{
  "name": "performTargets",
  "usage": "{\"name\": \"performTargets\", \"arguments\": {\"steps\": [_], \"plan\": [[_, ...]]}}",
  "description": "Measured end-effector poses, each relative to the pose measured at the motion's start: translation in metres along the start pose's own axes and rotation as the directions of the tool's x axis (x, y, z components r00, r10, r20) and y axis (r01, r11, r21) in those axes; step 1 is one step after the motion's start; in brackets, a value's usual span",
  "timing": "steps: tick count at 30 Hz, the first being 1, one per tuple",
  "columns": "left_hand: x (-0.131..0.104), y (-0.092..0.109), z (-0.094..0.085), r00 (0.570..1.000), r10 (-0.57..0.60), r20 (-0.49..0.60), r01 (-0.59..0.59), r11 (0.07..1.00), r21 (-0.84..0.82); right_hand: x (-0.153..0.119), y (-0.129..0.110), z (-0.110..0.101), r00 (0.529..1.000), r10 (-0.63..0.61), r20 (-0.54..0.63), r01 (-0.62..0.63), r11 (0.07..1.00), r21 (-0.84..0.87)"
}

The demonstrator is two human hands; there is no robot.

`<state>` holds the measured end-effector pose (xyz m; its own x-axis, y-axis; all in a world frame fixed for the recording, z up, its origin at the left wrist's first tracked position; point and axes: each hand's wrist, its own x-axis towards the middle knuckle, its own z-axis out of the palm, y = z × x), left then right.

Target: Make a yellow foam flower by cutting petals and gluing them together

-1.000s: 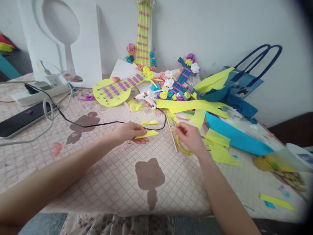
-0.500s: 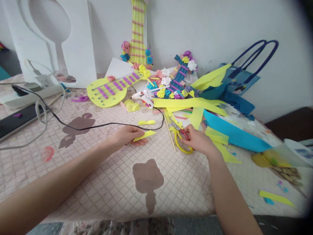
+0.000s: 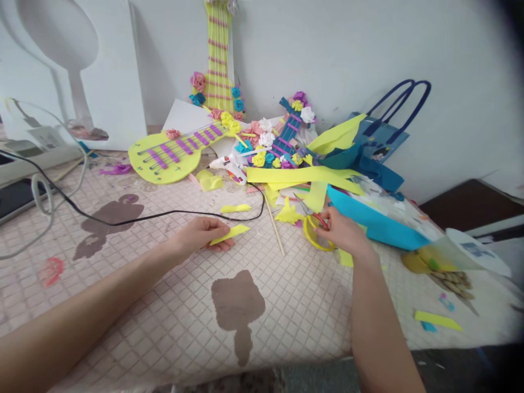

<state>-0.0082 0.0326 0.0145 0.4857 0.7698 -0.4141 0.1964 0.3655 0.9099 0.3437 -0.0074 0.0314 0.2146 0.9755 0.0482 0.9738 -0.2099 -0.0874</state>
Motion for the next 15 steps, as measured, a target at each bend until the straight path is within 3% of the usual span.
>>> {"name": "performTargets", "arguments": {"steps": [4, 7, 10, 15], "plan": [[0.002, -0.002, -0.002, 1.0, 0.012, 0.015, -0.012, 1.0, 0.025, 0.001, -0.007, 0.002, 0.99, -0.019, -0.138, 0.033, 0.994, 0.101], [0.002, -0.002, -0.003, 1.0, 0.011, 0.02, -0.012, 1.0, 0.026, 0.006, -0.02, 0.006, 0.951, -0.195, -0.241, 0.24, 0.955, 0.173], [0.0, -0.001, -0.002, 1.0, 0.005, 0.03, -0.006, 1.0, 0.022, 0.016, -0.03, 0.016, 0.897, -0.353, -0.267, 0.4, 0.905, 0.147], [0.0, -0.003, -0.002, 0.998, 0.013, 0.064, -0.017, 0.997, 0.075, 0.031, -0.032, 0.029, 0.878, -0.423, -0.226, 0.451, 0.888, 0.088]]}}
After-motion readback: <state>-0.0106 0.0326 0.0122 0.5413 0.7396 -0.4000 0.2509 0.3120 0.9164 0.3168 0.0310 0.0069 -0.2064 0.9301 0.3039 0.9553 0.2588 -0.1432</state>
